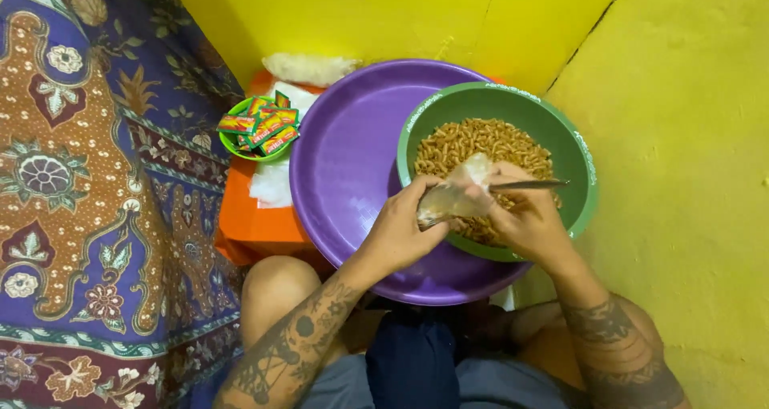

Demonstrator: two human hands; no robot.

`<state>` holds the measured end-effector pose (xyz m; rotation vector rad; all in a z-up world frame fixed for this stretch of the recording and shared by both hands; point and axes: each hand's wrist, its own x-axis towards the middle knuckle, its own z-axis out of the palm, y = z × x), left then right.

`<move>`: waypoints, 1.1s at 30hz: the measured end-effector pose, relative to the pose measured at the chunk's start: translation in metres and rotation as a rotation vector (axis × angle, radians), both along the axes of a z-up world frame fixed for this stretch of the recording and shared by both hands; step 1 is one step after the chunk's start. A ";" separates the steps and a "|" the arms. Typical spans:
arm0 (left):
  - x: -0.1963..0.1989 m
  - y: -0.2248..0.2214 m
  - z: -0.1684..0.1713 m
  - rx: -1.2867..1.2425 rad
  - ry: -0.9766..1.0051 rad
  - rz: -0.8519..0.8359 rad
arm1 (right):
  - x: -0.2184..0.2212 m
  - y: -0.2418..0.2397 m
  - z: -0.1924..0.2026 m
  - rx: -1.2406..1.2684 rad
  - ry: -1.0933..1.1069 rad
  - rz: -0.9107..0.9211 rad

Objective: A person is manually packaging small noodle-like snacks by scooping them from a green bowl into a clear plastic bag using a spoon while sitting on the floor.

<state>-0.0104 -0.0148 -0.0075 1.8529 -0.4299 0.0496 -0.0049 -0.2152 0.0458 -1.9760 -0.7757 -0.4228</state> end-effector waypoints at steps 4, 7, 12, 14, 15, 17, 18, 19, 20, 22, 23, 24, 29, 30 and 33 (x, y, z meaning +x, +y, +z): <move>-0.004 0.006 0.005 0.024 0.020 0.009 | -0.006 0.007 -0.009 -0.072 0.128 0.043; -0.002 0.008 0.001 0.021 0.022 0.034 | -0.004 0.003 -0.015 -0.078 0.152 0.045; -0.008 0.011 0.011 0.015 0.025 0.052 | 0.006 -0.018 -0.025 0.001 -0.007 -0.037; -0.008 0.012 0.010 0.007 0.016 0.047 | 0.007 -0.010 -0.023 0.029 0.027 -0.022; -0.007 0.013 0.010 0.002 0.010 0.041 | 0.008 -0.006 -0.022 0.059 0.063 -0.009; -0.007 0.012 0.007 0.005 0.005 0.038 | 0.008 -0.005 -0.030 0.031 0.084 0.037; -0.006 0.012 0.006 0.011 -0.002 0.033 | 0.009 -0.004 -0.034 0.006 0.103 0.080; -0.007 0.012 0.007 0.010 -0.002 0.035 | 0.008 0.000 -0.032 0.004 0.102 0.082; -0.009 0.012 0.009 0.023 0.003 0.031 | 0.007 0.004 -0.031 -0.018 0.084 0.085; -0.010 0.012 0.009 0.037 0.010 0.026 | 0.006 0.003 -0.027 -0.040 0.069 0.088; -0.010 0.011 0.007 0.038 0.000 0.022 | 0.006 0.000 -0.025 -0.068 0.095 0.081; -0.010 0.012 0.006 0.044 -0.012 0.018 | 0.006 -0.003 -0.024 -0.091 0.121 0.075; -0.021 0.021 0.006 0.026 -0.008 0.028 | 0.002 0.005 -0.016 -0.164 0.190 0.044; -0.020 0.024 0.005 0.026 -0.010 0.035 | 0.003 0.009 -0.012 -0.178 0.151 0.065; -0.018 0.036 -0.009 0.062 -0.022 0.063 | 0.000 0.015 -0.014 -0.127 0.154 0.096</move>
